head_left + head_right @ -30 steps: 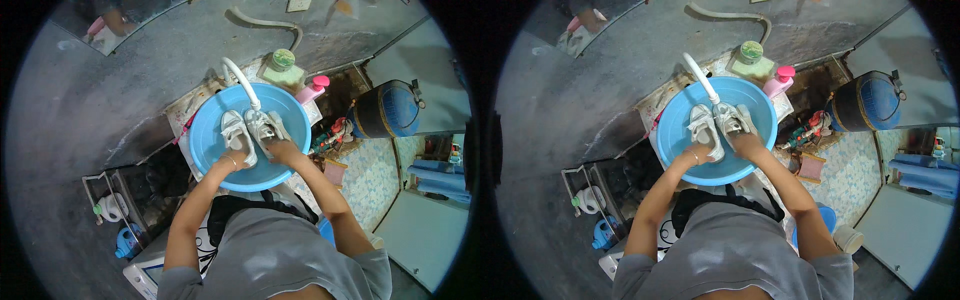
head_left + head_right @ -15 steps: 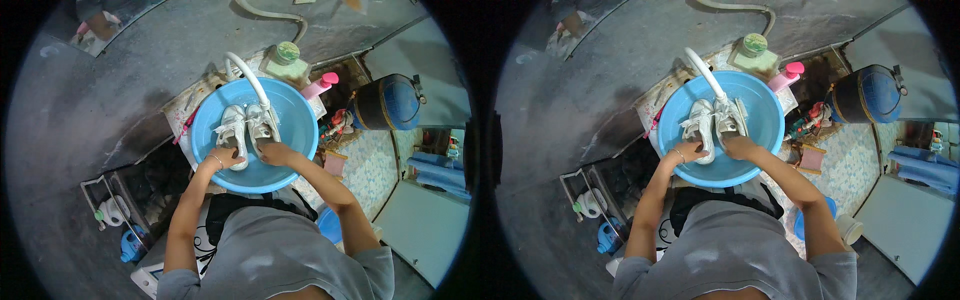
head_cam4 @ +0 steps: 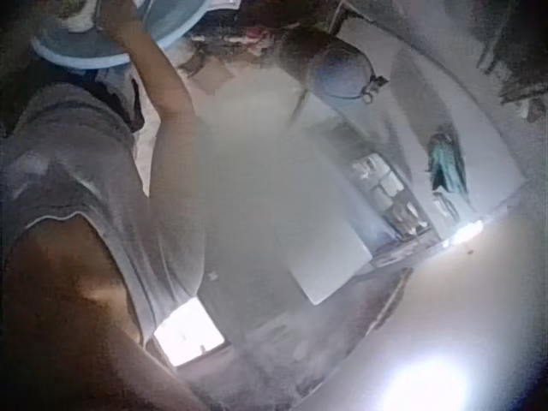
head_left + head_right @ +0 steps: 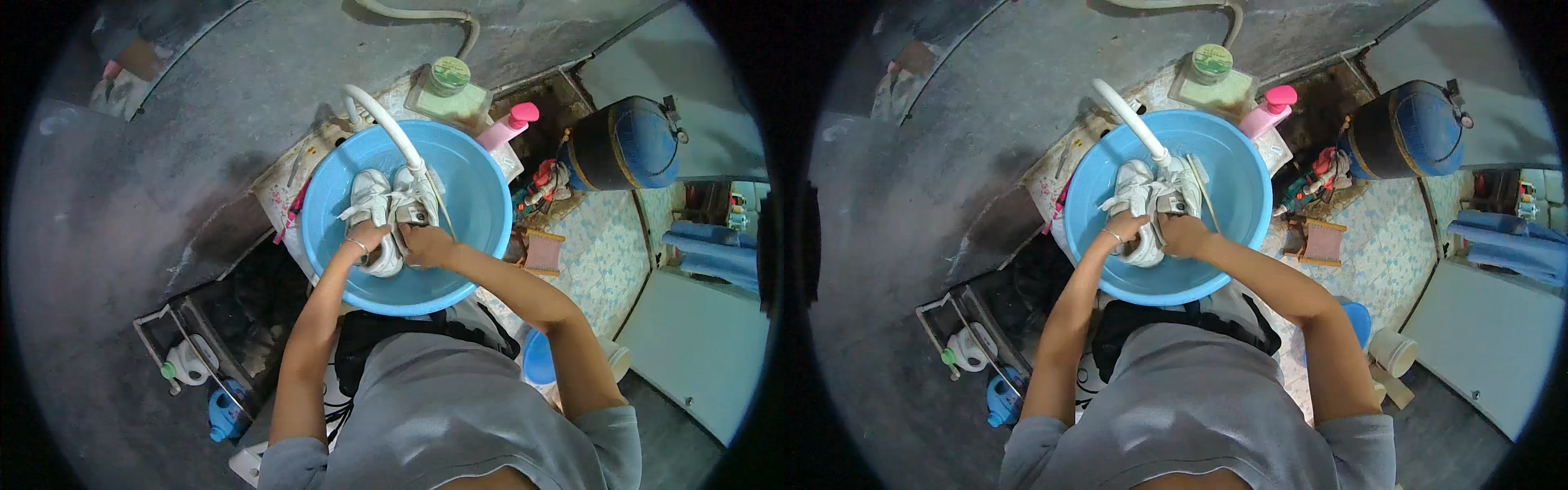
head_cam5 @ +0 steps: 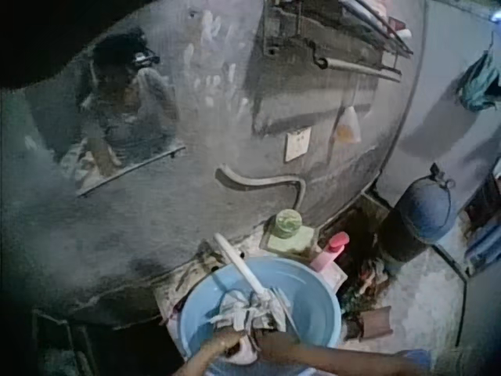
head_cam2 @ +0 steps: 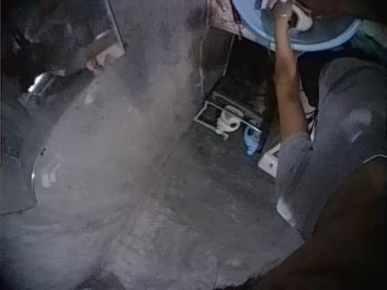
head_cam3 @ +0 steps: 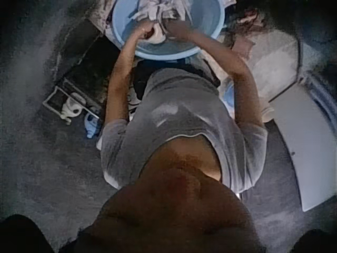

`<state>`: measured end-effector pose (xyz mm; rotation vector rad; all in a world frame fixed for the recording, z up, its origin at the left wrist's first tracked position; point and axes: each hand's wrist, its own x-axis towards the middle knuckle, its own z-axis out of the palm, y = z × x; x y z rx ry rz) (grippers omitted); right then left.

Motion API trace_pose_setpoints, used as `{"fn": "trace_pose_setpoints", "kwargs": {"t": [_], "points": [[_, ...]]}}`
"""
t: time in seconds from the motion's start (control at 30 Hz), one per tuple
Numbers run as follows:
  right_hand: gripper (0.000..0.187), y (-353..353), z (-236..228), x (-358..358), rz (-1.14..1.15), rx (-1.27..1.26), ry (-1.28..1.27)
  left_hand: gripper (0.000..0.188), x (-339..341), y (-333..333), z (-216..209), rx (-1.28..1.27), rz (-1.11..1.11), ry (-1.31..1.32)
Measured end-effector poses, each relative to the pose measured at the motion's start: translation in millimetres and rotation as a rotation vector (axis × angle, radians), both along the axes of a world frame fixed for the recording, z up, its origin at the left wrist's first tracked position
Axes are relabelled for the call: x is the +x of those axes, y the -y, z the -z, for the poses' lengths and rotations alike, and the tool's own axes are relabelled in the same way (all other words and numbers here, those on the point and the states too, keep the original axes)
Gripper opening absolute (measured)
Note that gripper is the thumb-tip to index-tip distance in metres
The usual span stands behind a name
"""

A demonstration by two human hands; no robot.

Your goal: The person washes a pair of white sneakers in a blue basin filled with water. They scrub the shoes with a brush, apply liquid detergent, and remove the laces from one shoe to clean it more thoroughly.

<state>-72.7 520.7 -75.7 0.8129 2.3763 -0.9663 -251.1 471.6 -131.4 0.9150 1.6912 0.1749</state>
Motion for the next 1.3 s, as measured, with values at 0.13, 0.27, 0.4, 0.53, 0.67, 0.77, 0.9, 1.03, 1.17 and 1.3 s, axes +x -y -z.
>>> {"fn": "trace_pose_setpoints", "kwargs": {"t": [0.13,0.27,0.4,0.53,0.67,0.77,0.9,1.03,1.17,1.3], "points": [[0.046,-3.2,-10.7,8.1,0.043,0.008,0.063,0.047,-39.4,24.5,10.4,-0.11,-0.814,0.785],[0.044,-15.1,-9.8,41.7,0.036,0.06,0.116,0.048,-42.2,14.6,-35.9,-0.12,-0.929,1.034],[0.041,-21.1,-21.4,42.5,0.054,0.032,0.195,0.046,-43.5,11.8,-40.1,-0.165,-0.99,1.109],[0.042,-21.4,-16.3,33.9,0.072,0.012,0.18,0.046,-33.2,11.9,-32.0,-0.123,-0.92,0.956],[0.056,-24.0,5.6,25.1,0.17,-0.047,0.155,0.038,-12.1,14.1,-22.1,-0.089,-0.818,0.744],[0.058,-25.6,20.4,25.3,0.269,0.019,0.009,0.054,3.5,15.6,-1.0,-0.107,-0.559,0.619],[0.054,-34.5,30.3,22.3,0.419,-0.128,-0.036,0.055,19.3,12.3,18.2,-0.069,-0.498,0.455],[0.046,-46.9,41.6,22.2,0.973,-0.88,-0.091,0.056,36.3,4.2,1.3,-0.013,-0.451,0.437],[0.042,-43.5,32.8,7.4,1.385,-1.086,-0.128,0.058,39.3,5.7,-15.0,-0.103,-0.511,0.473],[0.025,-38.3,65.9,-2.5,1.509,-1.069,-0.304,0.066,36.2,5.7,-1.2,-0.221,-0.587,0.574]]}}
